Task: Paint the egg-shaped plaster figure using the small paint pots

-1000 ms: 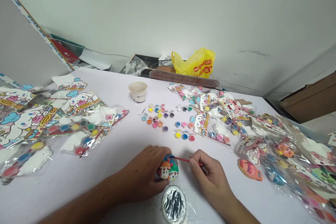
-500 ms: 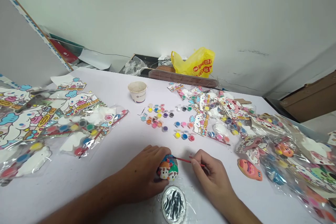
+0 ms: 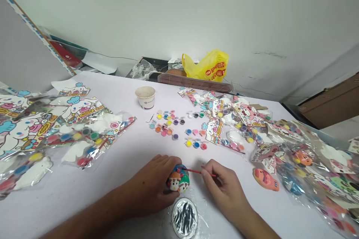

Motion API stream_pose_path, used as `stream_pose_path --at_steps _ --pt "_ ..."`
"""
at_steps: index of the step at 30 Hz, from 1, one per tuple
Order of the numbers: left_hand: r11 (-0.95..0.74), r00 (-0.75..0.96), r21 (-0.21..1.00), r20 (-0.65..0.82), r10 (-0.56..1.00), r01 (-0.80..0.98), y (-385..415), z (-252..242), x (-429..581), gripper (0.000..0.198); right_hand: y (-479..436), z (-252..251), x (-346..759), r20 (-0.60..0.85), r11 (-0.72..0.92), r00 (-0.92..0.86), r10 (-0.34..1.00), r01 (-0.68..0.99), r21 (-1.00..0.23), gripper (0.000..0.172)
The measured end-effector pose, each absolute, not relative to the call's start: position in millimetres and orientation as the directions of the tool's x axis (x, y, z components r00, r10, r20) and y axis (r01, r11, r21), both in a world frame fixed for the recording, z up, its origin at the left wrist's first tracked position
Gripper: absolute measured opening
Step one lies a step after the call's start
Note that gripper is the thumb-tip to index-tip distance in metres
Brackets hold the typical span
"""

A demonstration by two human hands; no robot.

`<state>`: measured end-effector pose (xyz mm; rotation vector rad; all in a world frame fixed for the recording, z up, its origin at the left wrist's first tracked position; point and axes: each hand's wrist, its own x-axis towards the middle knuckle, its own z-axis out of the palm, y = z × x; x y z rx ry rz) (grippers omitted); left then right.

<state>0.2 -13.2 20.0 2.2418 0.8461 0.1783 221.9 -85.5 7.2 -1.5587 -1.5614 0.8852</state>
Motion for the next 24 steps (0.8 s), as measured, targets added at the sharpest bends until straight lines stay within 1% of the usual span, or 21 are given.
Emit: stream_pose_path --at_steps 4,9,13,15,19,24 --pt "-0.52 0.773 0.68 -0.109 0.625 0.516 -13.9 21.0 0.0 0.039 -84.6 7.4 224.6 0.065 0.054 0.004 0.998 0.508 -0.86 0.033" --pt "-0.521 0.775 0.681 -0.108 0.622 0.514 -14.2 21.5 -0.1 0.037 -85.6 10.3 218.4 0.034 0.006 0.05 0.998 0.482 -0.876 0.034" --pt "-0.528 0.777 0.678 -0.102 0.621 0.511 -13.4 20.7 0.1 0.04 -86.0 10.8 217.1 0.068 0.019 0.081 0.994 0.493 -0.87 0.034" --pt "-0.529 0.778 0.679 -0.1 0.62 0.509 -13.0 20.8 0.5 0.039 -85.7 10.2 218.6 0.082 0.04 0.065 0.994 0.491 -0.87 0.034" --pt "-0.522 0.776 0.681 -0.111 0.62 0.514 -12.8 22.4 1.0 0.039 -84.0 9.2 222.3 0.062 0.04 0.025 0.998 0.513 -0.857 0.033" --pt "-0.519 0.777 0.683 -0.114 0.619 0.514 -13.3 22.8 0.1 0.039 -83.4 7.9 223.8 0.101 0.079 0.014 0.995 0.512 -0.855 0.034"
